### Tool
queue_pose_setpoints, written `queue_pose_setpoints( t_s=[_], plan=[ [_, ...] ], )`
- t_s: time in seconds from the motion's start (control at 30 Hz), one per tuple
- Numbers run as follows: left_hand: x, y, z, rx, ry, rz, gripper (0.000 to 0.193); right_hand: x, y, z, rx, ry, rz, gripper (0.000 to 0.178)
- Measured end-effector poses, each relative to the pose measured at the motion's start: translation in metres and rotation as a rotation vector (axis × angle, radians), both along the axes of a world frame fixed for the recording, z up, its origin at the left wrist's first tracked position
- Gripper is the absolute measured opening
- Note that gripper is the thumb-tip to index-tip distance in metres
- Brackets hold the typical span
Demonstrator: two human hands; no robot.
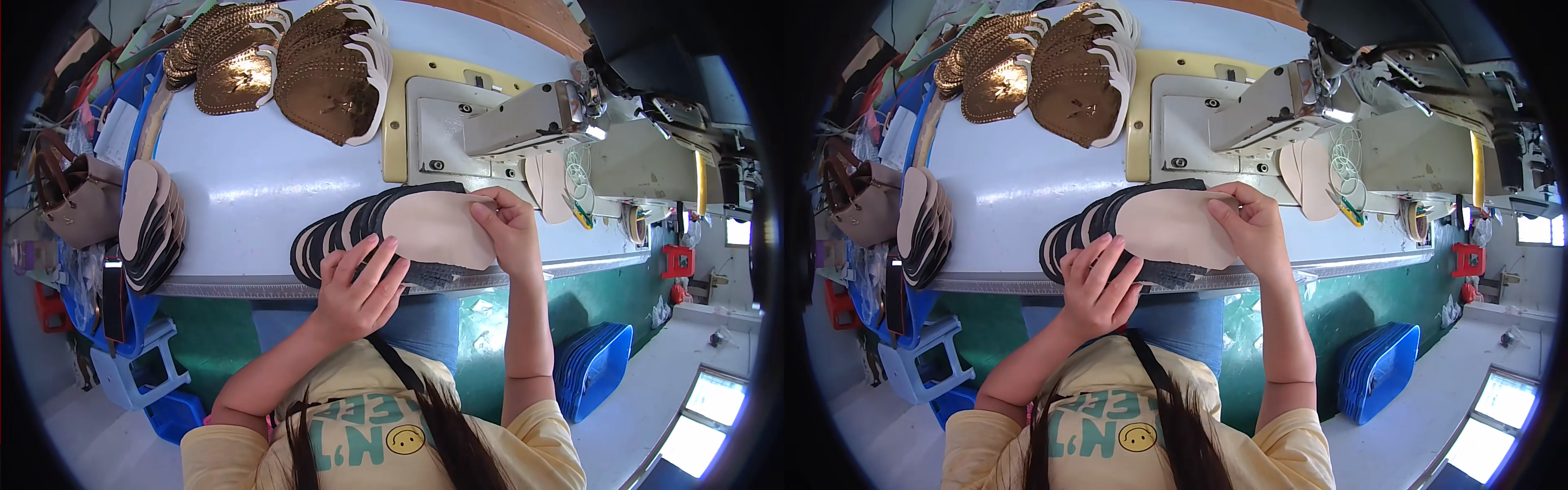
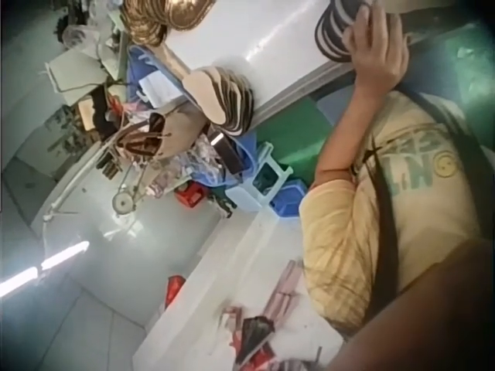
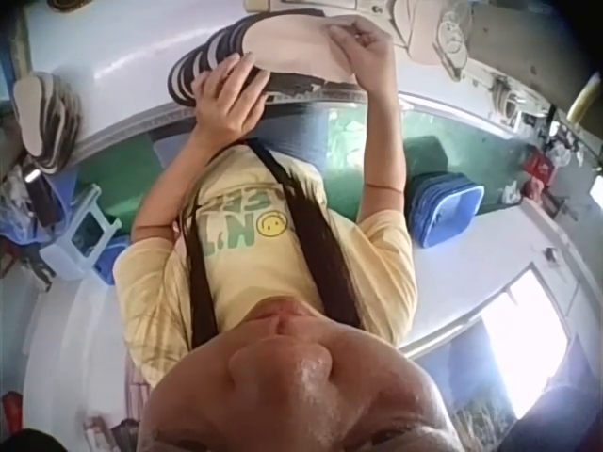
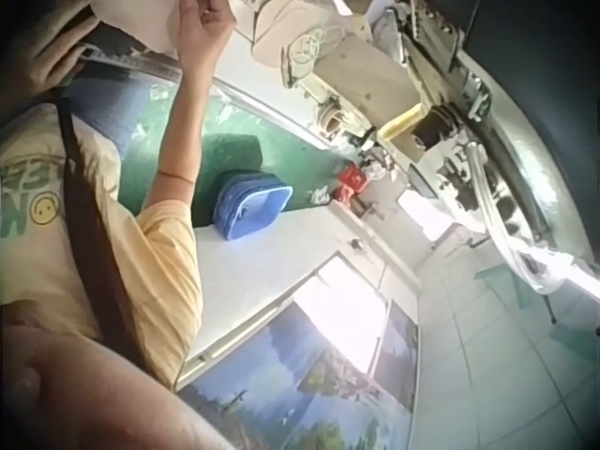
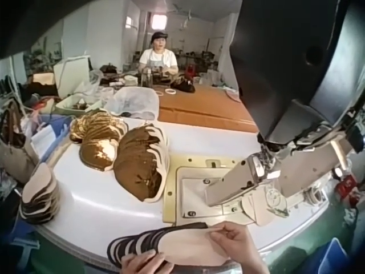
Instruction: Matching, aligning, and stacking shoe upper and insole components at a manufacturing station.
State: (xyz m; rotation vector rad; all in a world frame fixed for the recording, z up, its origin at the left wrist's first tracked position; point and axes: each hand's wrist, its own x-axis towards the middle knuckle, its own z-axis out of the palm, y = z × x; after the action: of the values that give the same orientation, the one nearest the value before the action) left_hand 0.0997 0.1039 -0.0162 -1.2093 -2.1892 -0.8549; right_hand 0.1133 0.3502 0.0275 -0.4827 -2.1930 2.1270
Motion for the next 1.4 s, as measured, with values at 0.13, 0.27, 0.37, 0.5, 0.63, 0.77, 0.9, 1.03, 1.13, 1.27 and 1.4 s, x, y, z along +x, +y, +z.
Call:
queue_pose_setpoints(
  t_s=[0.13, 0.27, 0.37, 0.5, 0.63, 0.77, 0.9, 1.03, 1.13, 1.27, 1.4],
  plan=[
    [0.0, 0.001, 0.003, -0.034, -0.024, -0.009, 0.035, 0.0, -0.001, 0.001, 0.03, 0.006, -0.004, 0.013],
    [0.001, 0.001, 0.003, -0.031, -0.026, 0.008, 0.035, 0.0, -0.001, 0.001, 0.031, 0.015, -0.023, 0.012],
    [0.001, 0.002, 0.004, -0.037, -0.018, 0.018, 0.032, -0.001, 0.009, -0.003, 0.065, 0.02, -0.054, 0.01],
    [0.001, 0.003, 0.003, -0.042, -0.009, 0.034, 0.03, -0.003, 0.009, -0.01, 0.118, -0.028, -0.078, 0.008],
    [0.001, 0.004, 0.001, -0.029, 0.012, 0.048, 0.029, -0.004, -0.003, -0.01, 0.379, -0.058, -0.069, 0.01],
    [0.001, 0.007, 0.002, -0.04, 0.019, 0.038, 0.03, 0.003, -0.015, -0.011, 1.023, 0.216, -0.096, 0.017],
    [0.0, 0.002, -0.002, -0.047, 0.016, 0.048, 0.031, 0.006, -0.04, 0.015, 1.309, 0.399, -0.002, 0.051],
    [0.0, 0.004, 0.002, -0.06, 0.037, 0.045, 0.031, 0.021, -0.062, 0.009, 1.193, 0.387, 0.405, 0.077],
    [0.001, 0.002, 0.005, -0.113, 0.022, 0.035, 0.038, 0.025, -0.047, -0.009, 1.142, 0.317, 0.344, 0.102],
    [0.001, -0.005, 0.005, -0.166, -0.066, -0.026, 0.068, 0.036, -0.026, -0.012, 1.059, 0.306, 0.386, 0.11],
    [-0.011, -0.026, 0.008, -0.189, -0.08, -0.036, 0.08, 0.04, -0.028, -0.009, 1.058, 0.296, 0.4, 0.11]
  ],
)
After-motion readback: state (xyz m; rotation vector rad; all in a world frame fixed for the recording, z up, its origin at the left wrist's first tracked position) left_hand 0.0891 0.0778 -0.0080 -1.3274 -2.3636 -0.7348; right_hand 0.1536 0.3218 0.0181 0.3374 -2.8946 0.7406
